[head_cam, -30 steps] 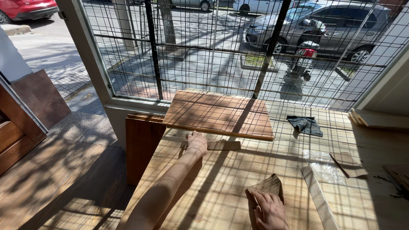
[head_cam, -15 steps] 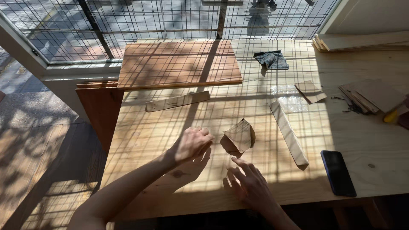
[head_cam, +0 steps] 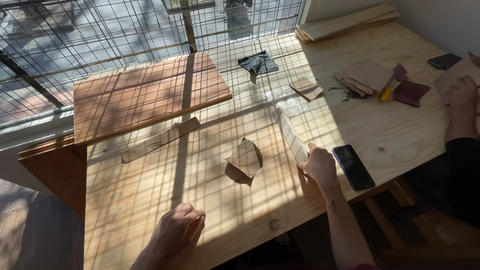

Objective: The person sands a large wooden board and a smaller wooden block with a piece of sandpaper, occasionally handling a phone on the workbench.

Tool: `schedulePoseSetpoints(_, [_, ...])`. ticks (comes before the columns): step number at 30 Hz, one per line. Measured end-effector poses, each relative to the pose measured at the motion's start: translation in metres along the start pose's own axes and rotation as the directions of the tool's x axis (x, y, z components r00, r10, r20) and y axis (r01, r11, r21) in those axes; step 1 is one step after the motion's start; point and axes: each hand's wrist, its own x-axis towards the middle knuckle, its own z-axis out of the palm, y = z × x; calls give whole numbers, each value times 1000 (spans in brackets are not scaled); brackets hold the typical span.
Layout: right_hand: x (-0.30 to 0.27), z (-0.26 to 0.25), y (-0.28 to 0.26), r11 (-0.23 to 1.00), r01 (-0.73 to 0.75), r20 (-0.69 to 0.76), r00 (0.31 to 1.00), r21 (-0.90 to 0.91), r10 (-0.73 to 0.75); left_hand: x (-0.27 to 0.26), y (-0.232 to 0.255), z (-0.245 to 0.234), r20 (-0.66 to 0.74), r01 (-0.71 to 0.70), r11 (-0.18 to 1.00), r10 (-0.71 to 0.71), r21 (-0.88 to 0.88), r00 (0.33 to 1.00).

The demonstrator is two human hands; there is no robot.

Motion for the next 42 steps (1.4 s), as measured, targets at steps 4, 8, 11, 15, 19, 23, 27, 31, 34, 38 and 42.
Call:
schedulePoseSetpoints(4, [8, 30, 15, 994, 109, -34, 994, 30, -108, -1, -8, 9, 119, 1, 999, 4, -45, 993])
schedulePoseSetpoints(8, [-24, -32, -42, 970, -125, 67, 991, 207, 114, 1, -3, -5, 134, -33, 999, 34, -11, 990])
schedulePoseSetpoints(11, [-58, -79, -72, 945, -162, -8, 985, 285, 171, 5, 0, -13, 86, -53, 998, 55, -33, 995])
schedulePoseSetpoints(15, [-100, -87, -123, 940, -46, -42, 997, 338, 64, 4, -9, -5, 29, -110, 986, 107, 122, 994])
schedulePoseSetpoints(19, [-122, -54, -169, 884, 216, 24, 968, 414, -248, 15, -1, -28, -204, -243, 891, 338, 383, 919])
schedulePoseSetpoints(23, [-123, 5, -211, 668, 441, 246, 693, 599, -678, 38, 3, -47, -113, -209, 799, 326, 564, 939])
schedulePoseSetpoints(27, [-131, 2, -240, 740, 356, 419, 648, 571, -636, 42, -49, -8, 47, -316, 857, 326, 407, 944])
schedulePoseSetpoints(31, [-102, 32, -205, 520, 800, -103, 569, 299, -816, 43, -67, -18, 113, -126, 942, 94, 310, 989])
schedulePoseSetpoints(34, [-71, 23, -171, 600, 794, -127, 607, 96, -784, 47, -49, -39, 114, -11, 984, -10, 178, 993])
schedulePoseSetpoints(38, [-51, -4, -163, 663, 743, 319, 653, -93, -687, 50, -82, -3, 0, -97, 936, 104, 338, 995])
schedulePoseSetpoints(42, [-11, 37, -160, 562, 801, 330, 597, -205, -731, 64, -79, -6, 49, -84, 936, 72, 341, 996])
